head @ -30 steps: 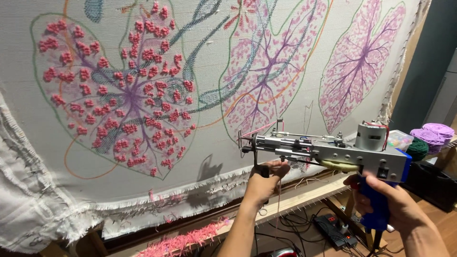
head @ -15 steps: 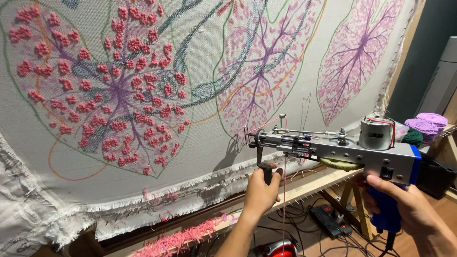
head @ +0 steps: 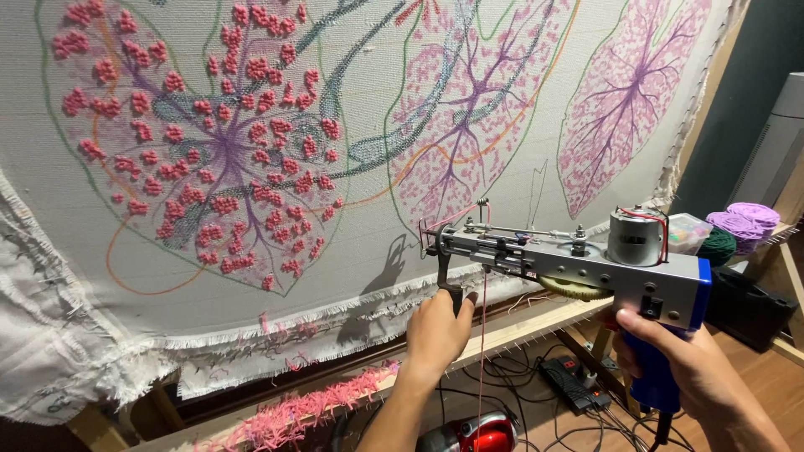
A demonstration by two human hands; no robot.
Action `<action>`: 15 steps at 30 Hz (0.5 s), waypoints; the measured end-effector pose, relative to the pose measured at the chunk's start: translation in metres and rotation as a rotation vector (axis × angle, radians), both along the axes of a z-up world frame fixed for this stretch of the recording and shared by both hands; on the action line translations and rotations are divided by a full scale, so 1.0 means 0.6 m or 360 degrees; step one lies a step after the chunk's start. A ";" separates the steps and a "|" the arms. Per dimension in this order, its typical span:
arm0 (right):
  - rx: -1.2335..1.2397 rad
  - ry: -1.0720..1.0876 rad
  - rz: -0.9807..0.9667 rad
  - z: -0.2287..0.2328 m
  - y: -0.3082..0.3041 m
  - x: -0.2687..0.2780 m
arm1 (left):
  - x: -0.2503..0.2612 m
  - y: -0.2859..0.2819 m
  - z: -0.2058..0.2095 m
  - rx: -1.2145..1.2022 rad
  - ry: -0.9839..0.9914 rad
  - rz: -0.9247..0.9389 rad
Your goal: Tufting a rug using a tufting gun on a large vertical frame.
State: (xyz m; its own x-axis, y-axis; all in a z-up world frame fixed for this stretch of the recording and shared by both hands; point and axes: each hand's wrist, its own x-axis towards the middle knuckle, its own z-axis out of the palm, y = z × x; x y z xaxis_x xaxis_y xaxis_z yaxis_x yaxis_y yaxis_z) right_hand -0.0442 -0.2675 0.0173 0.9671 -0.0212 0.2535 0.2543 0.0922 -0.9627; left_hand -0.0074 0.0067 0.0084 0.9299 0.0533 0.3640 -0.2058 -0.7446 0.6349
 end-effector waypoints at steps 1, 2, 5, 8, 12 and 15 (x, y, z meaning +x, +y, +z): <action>-0.0037 0.0038 -0.0066 0.003 0.006 -0.002 | 0.002 0.002 0.002 0.0028 0.0031 0.0003; -0.0075 0.0077 -0.0132 0.006 0.013 -0.003 | 0.004 0.005 0.003 0.0057 0.0062 0.0006; 0.0014 0.0004 -0.0061 0.012 0.030 -0.012 | 0.007 0.010 0.003 0.0054 0.0051 0.0036; 0.0027 0.0010 -0.0073 0.015 0.041 -0.011 | 0.013 0.016 -0.001 0.0094 0.0001 0.0079; 0.0011 0.0003 -0.0063 0.020 0.056 -0.014 | 0.019 0.023 -0.001 0.0090 -0.0033 0.0070; -0.0053 0.0052 -0.0074 0.021 0.067 -0.014 | 0.026 0.027 -0.001 0.0078 0.0012 0.0082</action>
State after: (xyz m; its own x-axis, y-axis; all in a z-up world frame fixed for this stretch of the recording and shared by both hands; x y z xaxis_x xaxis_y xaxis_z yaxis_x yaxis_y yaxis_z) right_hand -0.0525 -0.2273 0.0297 0.9731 -0.0582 0.2228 0.2257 0.0490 -0.9730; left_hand 0.0083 0.0232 0.0078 0.9290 0.0832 0.3606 -0.1622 -0.7844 0.5986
